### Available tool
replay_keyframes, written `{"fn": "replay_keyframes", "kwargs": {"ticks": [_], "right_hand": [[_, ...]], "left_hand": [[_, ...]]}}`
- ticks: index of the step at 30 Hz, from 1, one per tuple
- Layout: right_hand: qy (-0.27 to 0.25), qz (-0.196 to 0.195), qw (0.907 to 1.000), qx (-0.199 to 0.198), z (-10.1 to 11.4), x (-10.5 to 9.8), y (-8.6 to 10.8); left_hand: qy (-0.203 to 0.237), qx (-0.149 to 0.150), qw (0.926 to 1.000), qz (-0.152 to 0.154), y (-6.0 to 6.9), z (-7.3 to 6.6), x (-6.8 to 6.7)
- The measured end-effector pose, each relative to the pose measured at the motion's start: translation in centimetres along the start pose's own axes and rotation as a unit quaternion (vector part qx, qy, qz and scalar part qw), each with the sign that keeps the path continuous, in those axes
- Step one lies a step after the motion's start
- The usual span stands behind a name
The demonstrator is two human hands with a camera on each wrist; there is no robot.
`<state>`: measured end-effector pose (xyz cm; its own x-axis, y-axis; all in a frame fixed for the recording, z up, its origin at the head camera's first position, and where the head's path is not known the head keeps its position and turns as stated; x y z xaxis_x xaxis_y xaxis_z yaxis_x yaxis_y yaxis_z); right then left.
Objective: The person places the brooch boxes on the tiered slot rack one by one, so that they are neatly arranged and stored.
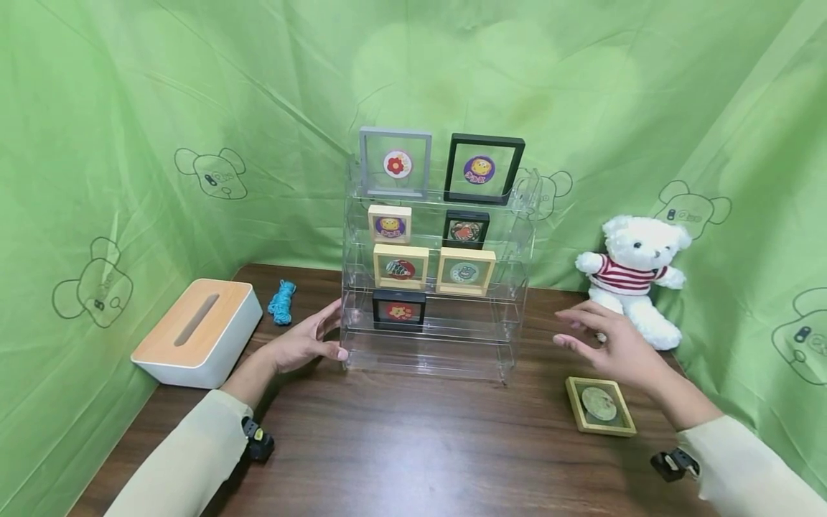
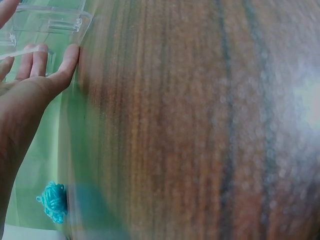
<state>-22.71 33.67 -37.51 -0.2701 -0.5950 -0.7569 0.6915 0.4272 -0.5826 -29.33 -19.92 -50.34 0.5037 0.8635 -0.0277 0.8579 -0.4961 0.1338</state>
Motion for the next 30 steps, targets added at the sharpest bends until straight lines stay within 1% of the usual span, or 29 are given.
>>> {"fn": "replay_keyframes", "kwargs": {"ticks": [3, 5, 9, 11, 14, 18, 22, 25, 30], "right_hand": [[0.01, 0.031, 0.9988, 0.036, -2.0, -0.3, 1.7], [0.013, 0.051, 0.9966, 0.063, -3.2, -0.4, 2.9], [0.019, 0.089, 0.9892, 0.115, -5.3, -0.6, 5.3], [0.025, 0.098, 0.9862, 0.131, -6.1, -0.6, 6.5], [0.028, 0.101, 0.9855, 0.134, -7.2, -0.5, 8.2], [0.021, 0.087, 0.9884, 0.122, -8.2, -0.1, 9.9], [0.017, 0.089, 0.9863, 0.138, -9.0, 0.4, 11.4], [0.011, 0.089, 0.9848, 0.148, -9.3, 0.7, 12.1], [0.004, 0.075, 0.9852, 0.154, -9.6, 0.9, 12.5]], "left_hand": [[-0.003, -0.005, 1.0, -0.006, 0.1, 0.1, -0.1], [0.0, -0.007, 1.0, -0.005, 0.1, 0.2, -0.1], [0.001, -0.002, 1.0, 0.002, 0.1, 0.2, 0.0], [0.001, 0.0, 1.0, 0.004, 0.1, 0.1, 0.0], [-0.001, 0.002, 1.0, 0.005, 0.1, 0.0, 0.1], [-0.003, 0.002, 1.0, 0.006, 0.1, 0.0, 0.1], [-0.001, -0.003, 1.0, 0.002, 0.1, 0.1, 0.0], [0.0, -0.007, 1.0, -0.003, 0.0, 0.2, -0.1], [-0.003, -0.006, 1.0, -0.007, -0.1, 0.3, -0.2]]}}
Point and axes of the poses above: each hand's wrist, its own y-axis away from the middle knuckle, its own x-axis out of the palm, z = x × y, the point moved 5 cm from there along -y, towards the middle knuckle, and after that the axes turned 5 degrees about -z, right-handed, at the moved point
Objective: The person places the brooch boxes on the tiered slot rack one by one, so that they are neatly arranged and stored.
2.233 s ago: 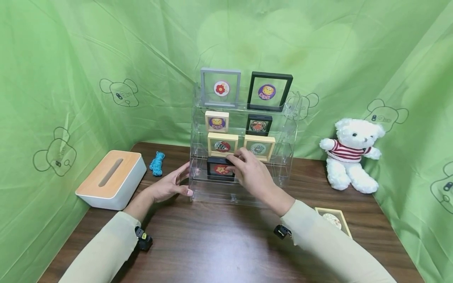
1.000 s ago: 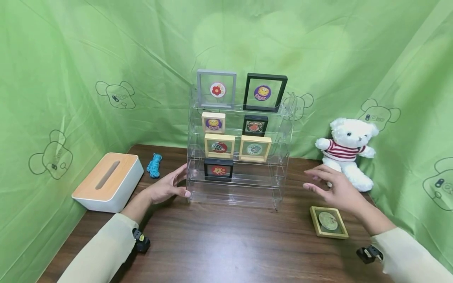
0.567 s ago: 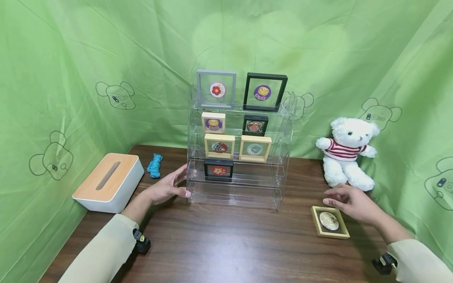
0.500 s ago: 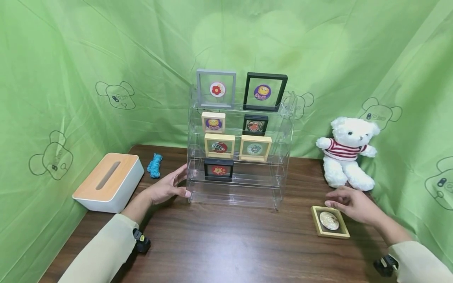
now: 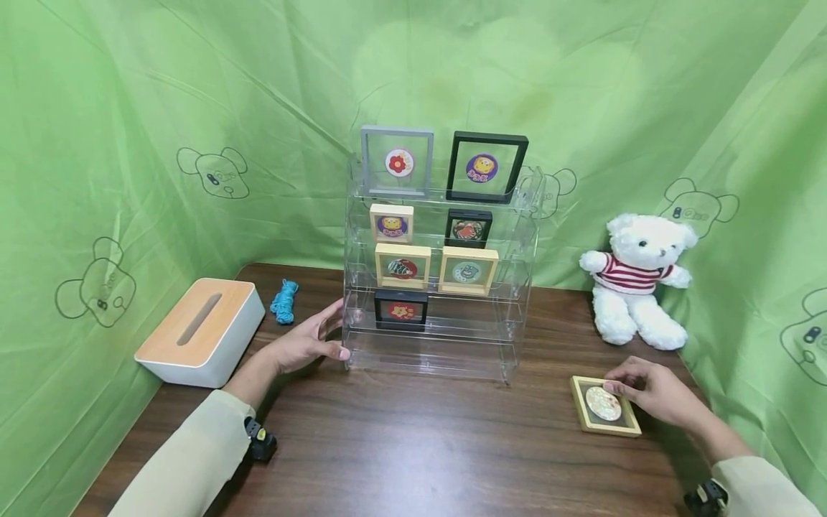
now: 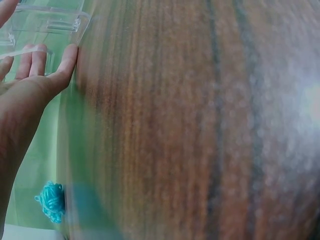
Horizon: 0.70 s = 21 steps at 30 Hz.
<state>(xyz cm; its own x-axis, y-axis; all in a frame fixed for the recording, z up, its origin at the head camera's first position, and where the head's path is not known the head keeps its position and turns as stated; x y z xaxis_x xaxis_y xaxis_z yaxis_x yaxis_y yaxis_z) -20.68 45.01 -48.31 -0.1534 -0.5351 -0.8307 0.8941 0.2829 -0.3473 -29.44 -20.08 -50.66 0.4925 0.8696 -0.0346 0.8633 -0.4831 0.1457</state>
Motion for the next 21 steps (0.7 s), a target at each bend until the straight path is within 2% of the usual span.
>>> {"fn": "replay_keyframes", "kwargs": {"ticks": [5, 9, 13, 17, 21], "right_hand": [[-0.002, 0.001, 1.0, 0.001, -0.07, 0.18, 0.03], [-0.005, 0.019, 0.9998, 0.009, 0.15, 0.01, -0.18], [-0.01, 0.059, 0.9973, 0.043, 0.42, -0.34, -0.52], [-0.035, 0.104, 0.9906, 0.082, 0.62, -0.54, -0.7], [-0.062, 0.117, 0.9854, 0.106, 0.7, -0.67, -0.88]], "left_hand": [[0.006, 0.002, 1.0, 0.0, 0.06, -0.09, 0.03], [0.01, 0.001, 0.9999, 0.005, 0.13, -0.18, 0.14], [0.012, -0.001, 0.9999, 0.011, 0.18, -0.2, 0.24], [0.016, -0.003, 0.9998, 0.008, 0.25, -0.24, 0.28], [0.013, -0.001, 0.9999, 0.007, 0.22, -0.2, 0.24]]}}
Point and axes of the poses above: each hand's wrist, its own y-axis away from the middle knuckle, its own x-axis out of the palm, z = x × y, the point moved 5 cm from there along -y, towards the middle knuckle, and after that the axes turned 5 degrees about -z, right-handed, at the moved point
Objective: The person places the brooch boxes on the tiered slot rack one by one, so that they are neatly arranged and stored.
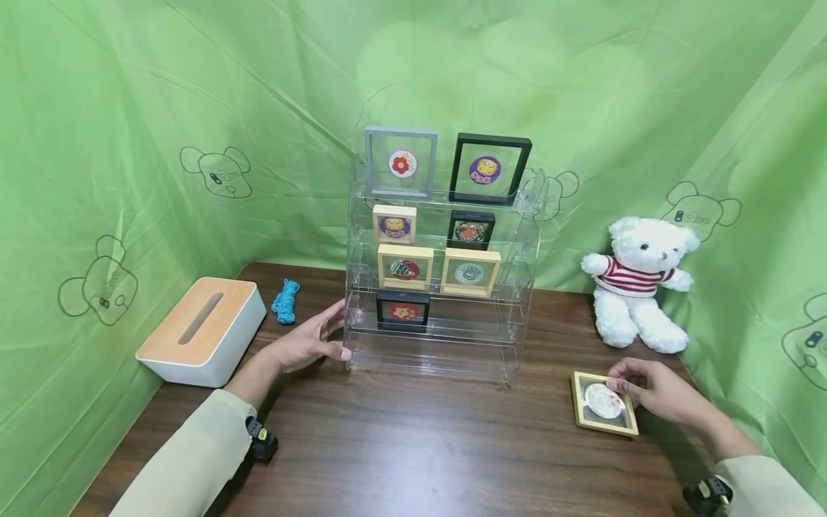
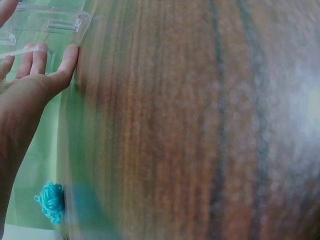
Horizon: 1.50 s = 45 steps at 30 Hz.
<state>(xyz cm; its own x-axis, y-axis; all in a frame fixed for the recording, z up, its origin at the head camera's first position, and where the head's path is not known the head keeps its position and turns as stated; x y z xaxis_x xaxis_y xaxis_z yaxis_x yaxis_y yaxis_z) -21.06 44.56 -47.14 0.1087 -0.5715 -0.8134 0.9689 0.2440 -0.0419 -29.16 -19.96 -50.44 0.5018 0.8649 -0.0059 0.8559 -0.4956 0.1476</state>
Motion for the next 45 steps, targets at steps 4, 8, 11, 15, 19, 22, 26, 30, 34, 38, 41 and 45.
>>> {"fn": "replay_keyframes", "kwargs": {"ticks": [4, 8, 11, 15, 19, 22, 26, 30, 34, 38, 41, 45], "right_hand": [[0.008, -0.026, 0.9996, 0.004, 0.3, -0.6, -0.2], [0.02, -0.056, 0.9982, -0.012, 1.5, -1.5, -0.6], [0.014, -0.069, 0.9974, -0.018, 2.7, -2.2, -0.9], [0.0, -0.086, 0.9959, -0.029, 4.6, -3.1, -1.4], [-0.013, -0.11, 0.9922, -0.057, 6.6, -3.9, -1.9], [-0.02, -0.132, 0.988, -0.078, 8.1, -4.3, -2.3], [-0.024, -0.155, 0.9818, -0.107, 10.0, -4.8, -2.8], [-0.032, -0.17, 0.9761, -0.131, 12.1, -5.2, -3.1], [-0.057, -0.178, 0.9713, -0.147, 14.3, -5.4, -3.6], [-0.075, -0.177, 0.9657, -0.175, 16.8, -5.2, -4.3], [-0.078, -0.17, 0.9631, -0.193, 18.6, -4.9, -4.9], [-0.083, -0.163, 0.9617, -0.204, 20.4, -4.4, -6.0]], "left_hand": [[-0.003, 0.001, 1.0, 0.003, 0.0, 0.0, 0.0], [-0.001, 0.002, 1.0, 0.003, 0.0, 0.0, 0.0], [0.003, 0.002, 1.0, 0.003, 0.0, 0.0, 0.0], [0.004, 0.001, 1.0, 0.003, 0.0, 0.0, 0.0], [0.002, -0.004, 1.0, -0.003, 0.0, 0.0, -0.1], [0.001, -0.005, 1.0, -0.005, 0.0, 0.1, -0.1], [0.003, -0.003, 1.0, -0.001, 0.0, 0.1, -0.1], [0.002, -0.003, 1.0, 0.001, -0.1, 0.1, -0.1], [-0.002, -0.003, 1.0, -0.001, -0.1, 0.0, 0.0], [0.0, -0.003, 1.0, -0.001, -0.1, -0.1, 0.0], [0.002, -0.003, 1.0, -0.001, 0.0, 0.0, -0.1], [0.003, -0.002, 1.0, -0.001, 0.0, 0.0, 0.0]]}}
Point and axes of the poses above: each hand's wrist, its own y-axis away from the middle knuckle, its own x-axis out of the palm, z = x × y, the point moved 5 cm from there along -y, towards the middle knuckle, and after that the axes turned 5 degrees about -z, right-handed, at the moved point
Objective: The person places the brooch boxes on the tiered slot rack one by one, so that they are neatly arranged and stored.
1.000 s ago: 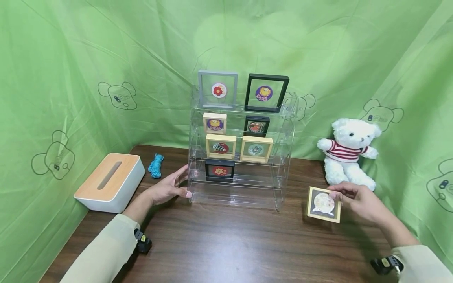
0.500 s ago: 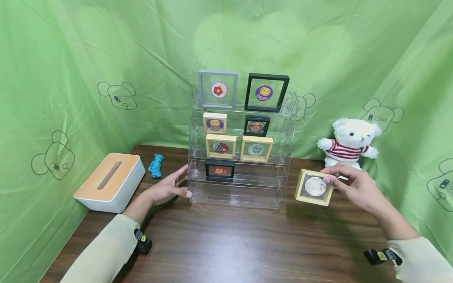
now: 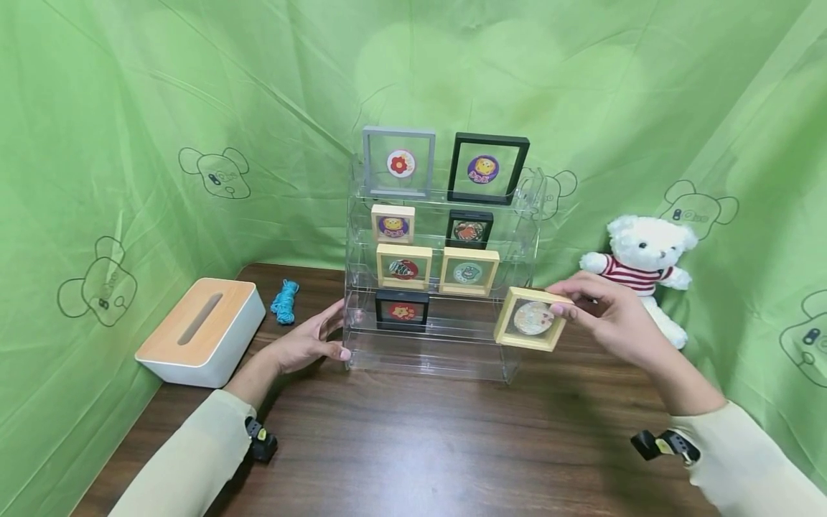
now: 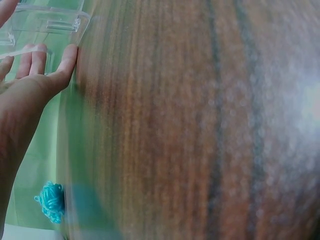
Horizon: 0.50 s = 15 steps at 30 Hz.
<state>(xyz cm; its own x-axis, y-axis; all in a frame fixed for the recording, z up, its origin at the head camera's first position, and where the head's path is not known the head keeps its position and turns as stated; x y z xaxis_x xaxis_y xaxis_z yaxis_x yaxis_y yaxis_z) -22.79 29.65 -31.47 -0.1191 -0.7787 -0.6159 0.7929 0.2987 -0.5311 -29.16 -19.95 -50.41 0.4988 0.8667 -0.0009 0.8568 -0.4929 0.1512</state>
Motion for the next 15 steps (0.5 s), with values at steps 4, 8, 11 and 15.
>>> {"fn": "replay_keyframes", "kwargs": {"ticks": [4, 8, 11, 15], "right_hand": [[-0.003, 0.002, 0.9999, -0.012, 0.9, 1.3, -1.4], [0.007, -0.005, 0.9995, -0.029, 1.7, 2.5, -2.6], [0.001, -0.008, 0.9992, -0.04, 2.3, 3.4, -3.2], [-0.006, -0.005, 0.9986, -0.051, 2.7, 4.7, -3.9]], "left_hand": [[-0.001, 0.006, 1.0, 0.003, 0.0, 0.0, 0.1], [0.001, 0.015, 0.9998, 0.01, -0.1, 0.0, 0.1], [0.001, 0.014, 0.9999, 0.008, -0.1, 0.0, 0.1], [-0.003, 0.008, 1.0, 0.0, 0.0, 0.1, 0.0]]}}
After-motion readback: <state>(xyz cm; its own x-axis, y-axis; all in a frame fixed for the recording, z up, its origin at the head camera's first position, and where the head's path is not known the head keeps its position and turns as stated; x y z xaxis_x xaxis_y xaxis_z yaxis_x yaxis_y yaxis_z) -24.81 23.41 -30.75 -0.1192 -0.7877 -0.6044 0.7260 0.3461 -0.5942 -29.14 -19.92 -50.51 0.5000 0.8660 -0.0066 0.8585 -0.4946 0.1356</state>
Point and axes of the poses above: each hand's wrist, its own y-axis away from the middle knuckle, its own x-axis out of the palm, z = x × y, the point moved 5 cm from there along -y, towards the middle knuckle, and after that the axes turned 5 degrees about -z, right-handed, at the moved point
